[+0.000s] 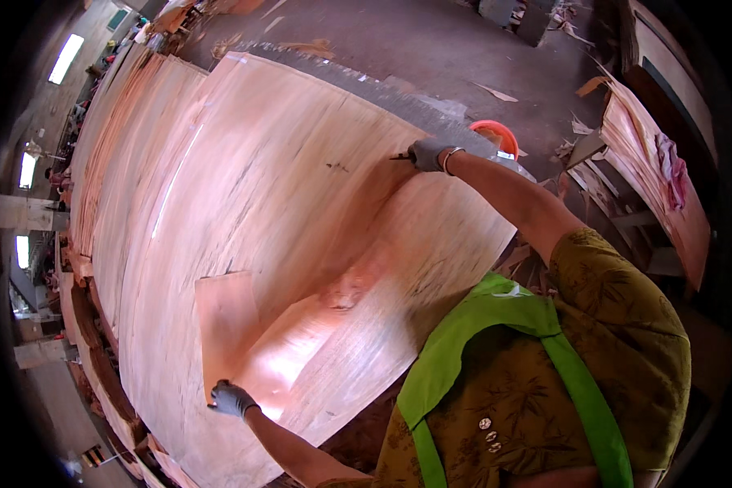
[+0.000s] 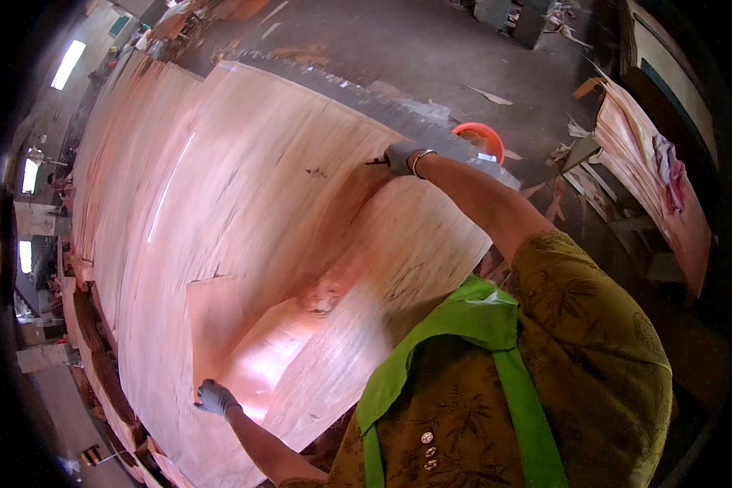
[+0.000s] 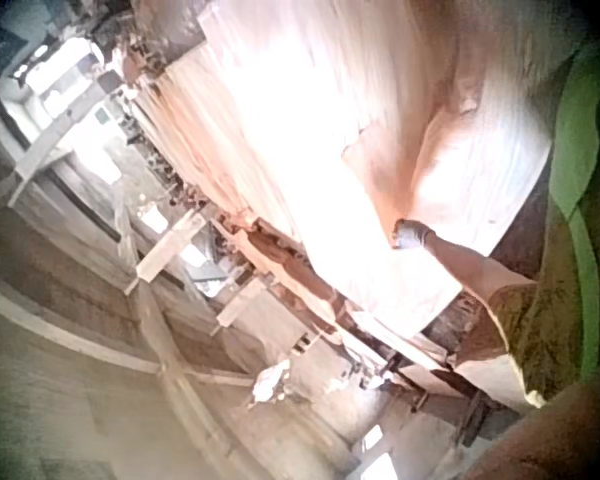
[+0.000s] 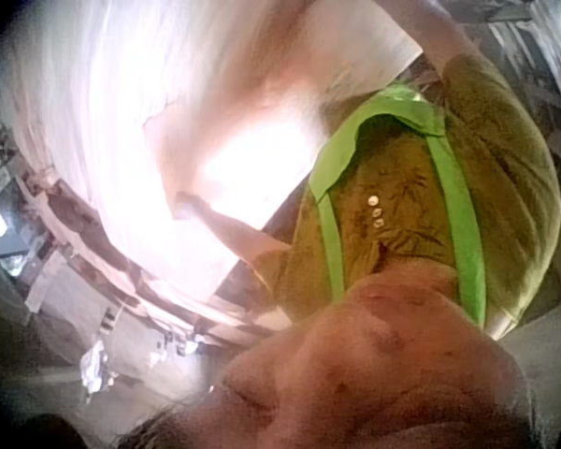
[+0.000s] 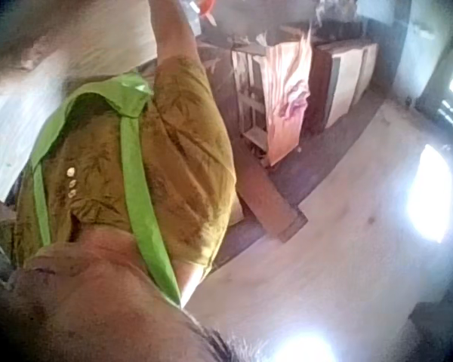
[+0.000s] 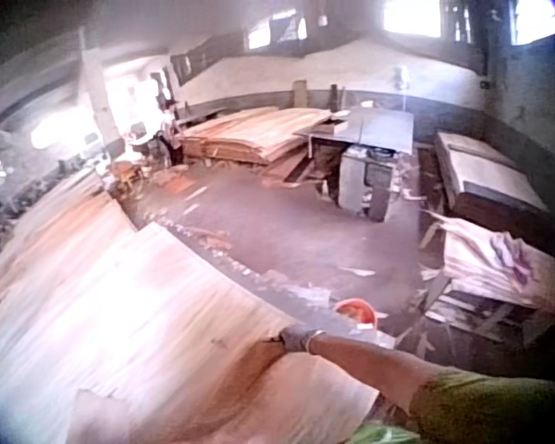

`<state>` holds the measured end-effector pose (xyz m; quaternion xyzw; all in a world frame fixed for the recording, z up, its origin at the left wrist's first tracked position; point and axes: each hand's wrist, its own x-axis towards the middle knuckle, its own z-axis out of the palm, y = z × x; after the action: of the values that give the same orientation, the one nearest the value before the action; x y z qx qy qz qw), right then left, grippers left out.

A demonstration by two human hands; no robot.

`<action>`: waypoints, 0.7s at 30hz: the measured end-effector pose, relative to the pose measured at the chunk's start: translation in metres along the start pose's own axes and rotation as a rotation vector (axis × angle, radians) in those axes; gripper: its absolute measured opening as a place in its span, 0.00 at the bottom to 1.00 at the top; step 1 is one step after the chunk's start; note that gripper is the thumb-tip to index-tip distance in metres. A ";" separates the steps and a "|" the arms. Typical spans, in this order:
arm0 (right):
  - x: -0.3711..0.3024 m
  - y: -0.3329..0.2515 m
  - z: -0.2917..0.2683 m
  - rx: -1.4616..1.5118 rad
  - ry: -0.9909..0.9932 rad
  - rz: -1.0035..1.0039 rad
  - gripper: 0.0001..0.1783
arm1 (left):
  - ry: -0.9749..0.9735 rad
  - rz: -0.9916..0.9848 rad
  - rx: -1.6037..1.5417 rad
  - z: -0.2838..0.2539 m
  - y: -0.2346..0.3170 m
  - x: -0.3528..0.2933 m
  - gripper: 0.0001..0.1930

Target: The person applies a piece of wood veneer to a larger sheet of plywood, trims the excess with a blade, and then stacks the sheets.

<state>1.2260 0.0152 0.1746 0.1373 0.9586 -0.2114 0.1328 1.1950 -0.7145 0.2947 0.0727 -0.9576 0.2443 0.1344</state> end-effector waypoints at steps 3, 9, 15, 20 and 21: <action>-0.034 0.009 -0.007 0.120 0.020 -0.047 0.10 | -0.016 -0.029 0.077 -0.012 0.024 -0.009 0.09; -0.222 0.007 0.031 0.585 -0.619 -0.309 0.16 | 0.056 -0.051 0.015 0.004 0.039 -0.038 0.18; -0.313 0.055 0.015 0.534 -0.967 0.092 0.23 | 0.257 0.023 -0.228 -0.038 0.119 -0.031 0.17; -0.317 0.077 -0.007 0.885 -0.887 0.093 0.14 | 0.470 0.332 -0.424 -0.081 0.194 -0.007 0.15; -0.313 0.081 -0.013 0.968 -0.890 0.110 0.13 | 0.474 0.400 -0.471 -0.097 0.213 -0.004 0.16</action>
<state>1.5399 0.0267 0.2544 0.1297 0.6003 -0.6481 0.4503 1.1769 -0.4813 0.2800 -0.2067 -0.9251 0.0490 0.3147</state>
